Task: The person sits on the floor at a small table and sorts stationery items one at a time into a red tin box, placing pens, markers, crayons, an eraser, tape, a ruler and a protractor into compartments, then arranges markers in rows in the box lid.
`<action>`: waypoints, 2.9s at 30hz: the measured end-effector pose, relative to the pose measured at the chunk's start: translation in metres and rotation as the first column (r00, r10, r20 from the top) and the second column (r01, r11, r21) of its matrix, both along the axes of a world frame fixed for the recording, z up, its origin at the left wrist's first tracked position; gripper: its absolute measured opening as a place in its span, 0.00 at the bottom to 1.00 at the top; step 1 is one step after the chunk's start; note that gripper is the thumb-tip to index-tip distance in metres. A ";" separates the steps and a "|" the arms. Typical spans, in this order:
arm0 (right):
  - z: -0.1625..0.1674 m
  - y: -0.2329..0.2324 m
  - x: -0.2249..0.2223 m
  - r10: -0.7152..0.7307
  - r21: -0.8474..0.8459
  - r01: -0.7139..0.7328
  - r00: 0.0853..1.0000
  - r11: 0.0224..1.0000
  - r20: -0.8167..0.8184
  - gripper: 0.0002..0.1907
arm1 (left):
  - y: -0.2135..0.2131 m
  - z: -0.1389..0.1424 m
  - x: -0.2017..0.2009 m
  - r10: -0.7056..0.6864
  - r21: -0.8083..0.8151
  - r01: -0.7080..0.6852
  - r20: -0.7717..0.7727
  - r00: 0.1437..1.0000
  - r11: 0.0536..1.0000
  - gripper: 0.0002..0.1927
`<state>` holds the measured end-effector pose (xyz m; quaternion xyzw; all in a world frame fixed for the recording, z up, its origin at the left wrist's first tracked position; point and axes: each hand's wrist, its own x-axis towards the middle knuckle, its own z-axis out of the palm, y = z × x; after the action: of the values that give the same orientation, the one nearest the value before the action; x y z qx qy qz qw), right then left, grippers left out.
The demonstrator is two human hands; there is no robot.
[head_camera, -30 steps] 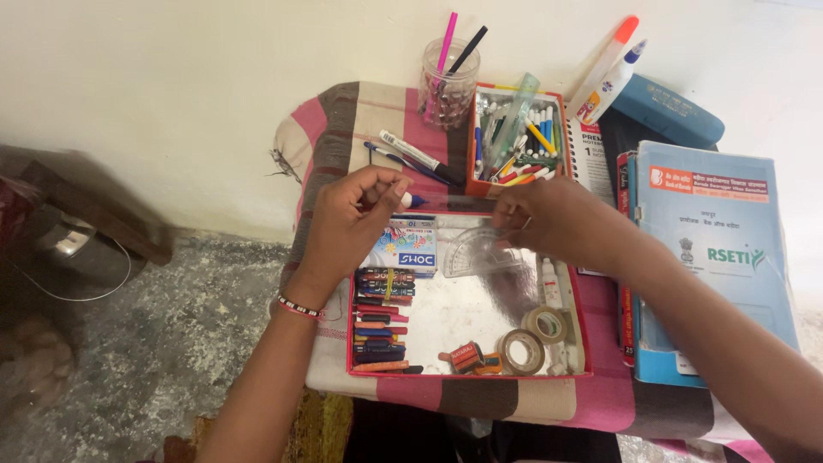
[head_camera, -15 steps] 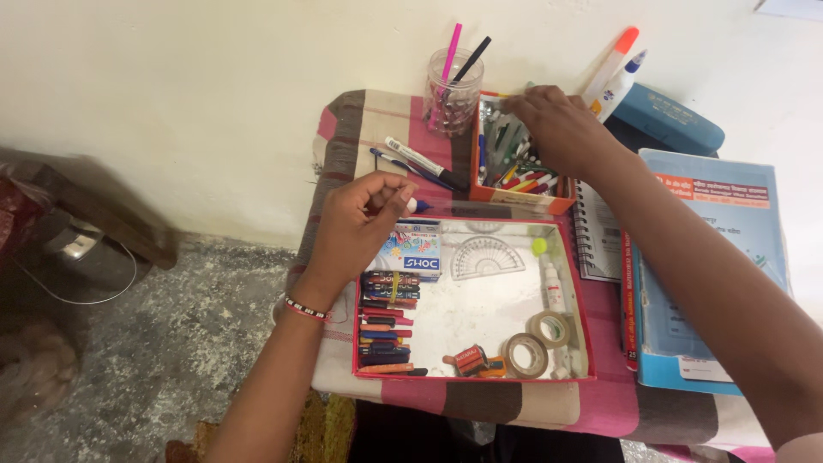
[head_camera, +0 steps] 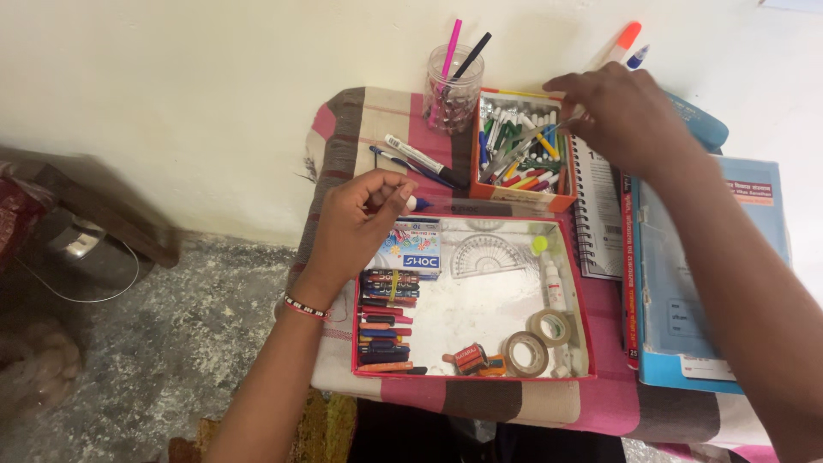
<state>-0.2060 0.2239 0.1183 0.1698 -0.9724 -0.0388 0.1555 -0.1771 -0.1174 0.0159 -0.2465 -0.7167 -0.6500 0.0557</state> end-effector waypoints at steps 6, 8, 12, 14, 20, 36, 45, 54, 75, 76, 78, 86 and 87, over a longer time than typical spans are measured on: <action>0.042 -0.006 0.047 -0.035 -0.365 0.144 0.957 0.920 0.289 0.15 | 0.000 0.000 0.000 0.026 -0.030 -0.026 0.018 0.999 0.999 0.10; 0.045 -0.020 0.060 -0.043 -0.357 0.239 0.877 0.903 0.478 0.14 | 0.000 0.000 0.000 0.012 -0.011 -0.012 0.012 1.000 1.000 0.10; 0.030 -0.051 0.080 -0.017 -0.215 0.222 0.732 0.951 0.681 0.16 | 0.000 0.000 0.000 0.015 -0.020 -0.015 -0.005 1.000 1.000 0.10; 0.019 -0.063 0.082 0.042 -0.200 0.159 0.674 0.967 0.738 0.16 | -0.001 0.001 0.000 0.014 -0.017 -0.015 -0.022 1.000 1.000 0.10; -0.006 -0.074 0.075 0.113 -0.246 0.119 0.647 0.962 0.754 0.15 | -0.001 0.002 0.001 0.014 -0.012 -0.014 -0.017 1.000 1.000 0.10; 0.016 -0.046 0.092 -0.021 -0.304 0.460 0.577 0.834 0.816 0.15 | 0.000 -0.001 0.000 -0.020 0.016 0.020 -0.019 1.000 1.000 0.08; -0.003 -0.082 0.108 0.213 -0.353 0.097 0.638 0.931 0.740 0.15 | -0.002 0.000 0.000 0.054 -0.062 -0.059 -0.076 0.996 0.996 0.08; -0.026 -0.109 0.108 0.335 -0.408 -0.033 0.635 0.912 0.696 0.14 | -0.003 -0.002 0.000 0.013 -0.019 -0.015 -0.094 0.995 1.000 0.08; -0.023 -0.112 0.131 0.254 -0.411 0.147 0.589 0.900 0.767 0.17 | -0.004 0.004 0.004 0.030 -0.060 -0.038 -0.121 0.992 0.997 0.09; -0.022 -0.111 0.131 0.278 -0.408 0.061 0.639 0.911 0.717 0.14 | -0.003 0.007 0.006 0.046 -0.101 -0.069 -0.217 0.975 0.993 0.08; -0.022 -0.109 0.133 0.336 -0.378 -0.109 0.720 0.919 0.608 0.09 | -0.003 0.016 0.015 0.061 -0.172 -0.140 -0.400 0.914 0.975 0.08; -0.009 -0.080 0.153 0.204 -0.252 -0.021 0.654 0.967 0.728 0.20 | 0.015 0.031 0.085 -0.548 -0.646 0.384 -0.064 0.834 0.660 0.12; -0.009 -0.077 0.156 0.320 -0.319 -0.122 0.636 0.940 0.702 0.24 | 0.016 0.031 0.087 -0.606 -0.679 0.449 0.008 0.796 0.581 0.13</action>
<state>-0.0504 0.1466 0.1089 0.2691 -0.9187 0.1719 -0.2326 -0.0896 -0.1011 0.0466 -0.5243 -0.7774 -0.3134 -0.1499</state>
